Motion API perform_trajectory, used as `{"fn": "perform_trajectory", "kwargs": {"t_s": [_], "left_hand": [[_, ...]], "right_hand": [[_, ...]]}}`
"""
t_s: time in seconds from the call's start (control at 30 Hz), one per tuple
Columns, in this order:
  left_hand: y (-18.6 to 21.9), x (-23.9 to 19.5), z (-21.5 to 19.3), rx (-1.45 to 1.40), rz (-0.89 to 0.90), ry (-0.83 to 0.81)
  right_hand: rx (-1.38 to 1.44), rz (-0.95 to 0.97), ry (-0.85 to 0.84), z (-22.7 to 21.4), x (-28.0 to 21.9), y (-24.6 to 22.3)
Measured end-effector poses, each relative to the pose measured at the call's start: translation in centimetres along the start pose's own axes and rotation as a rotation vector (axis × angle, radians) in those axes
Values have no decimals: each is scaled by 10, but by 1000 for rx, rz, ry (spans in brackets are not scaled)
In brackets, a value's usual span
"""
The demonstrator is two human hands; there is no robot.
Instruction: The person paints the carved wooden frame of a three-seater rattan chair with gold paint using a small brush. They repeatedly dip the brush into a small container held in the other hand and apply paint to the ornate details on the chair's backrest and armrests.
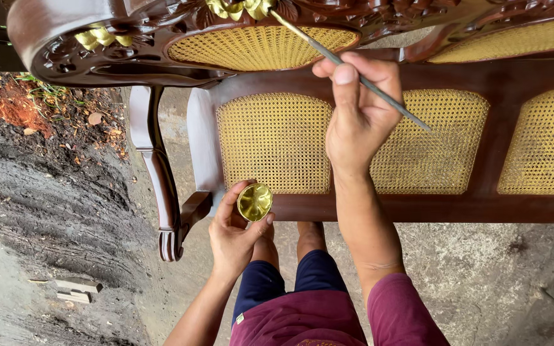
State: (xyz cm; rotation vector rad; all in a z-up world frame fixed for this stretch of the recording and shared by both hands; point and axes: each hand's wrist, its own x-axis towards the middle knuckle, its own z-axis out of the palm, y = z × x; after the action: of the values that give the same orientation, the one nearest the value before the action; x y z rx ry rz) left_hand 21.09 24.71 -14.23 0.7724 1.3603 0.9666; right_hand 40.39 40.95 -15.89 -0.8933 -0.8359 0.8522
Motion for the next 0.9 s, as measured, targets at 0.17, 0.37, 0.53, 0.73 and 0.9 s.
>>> {"fn": "perform_trajectory", "kwargs": {"t_s": [0.17, 0.37, 0.53, 0.73, 0.9], "left_hand": [[-1, 1, -2, -3, 19, -4], [0, 0, -3, -4, -9, 1], [1, -1, -5, 20, -6, -1], [2, -2, -9, -10, 17, -20], [2, 1, -13, 18, 13, -18]], "right_hand": [[1, -6, 28, 1, -3, 2], [-13, -15, 54, 4, -11, 0], [-3, -42, 40, 7, -14, 2], [14, -61, 47, 8, -15, 3], [30, -72, 47, 7, -12, 6]]}}
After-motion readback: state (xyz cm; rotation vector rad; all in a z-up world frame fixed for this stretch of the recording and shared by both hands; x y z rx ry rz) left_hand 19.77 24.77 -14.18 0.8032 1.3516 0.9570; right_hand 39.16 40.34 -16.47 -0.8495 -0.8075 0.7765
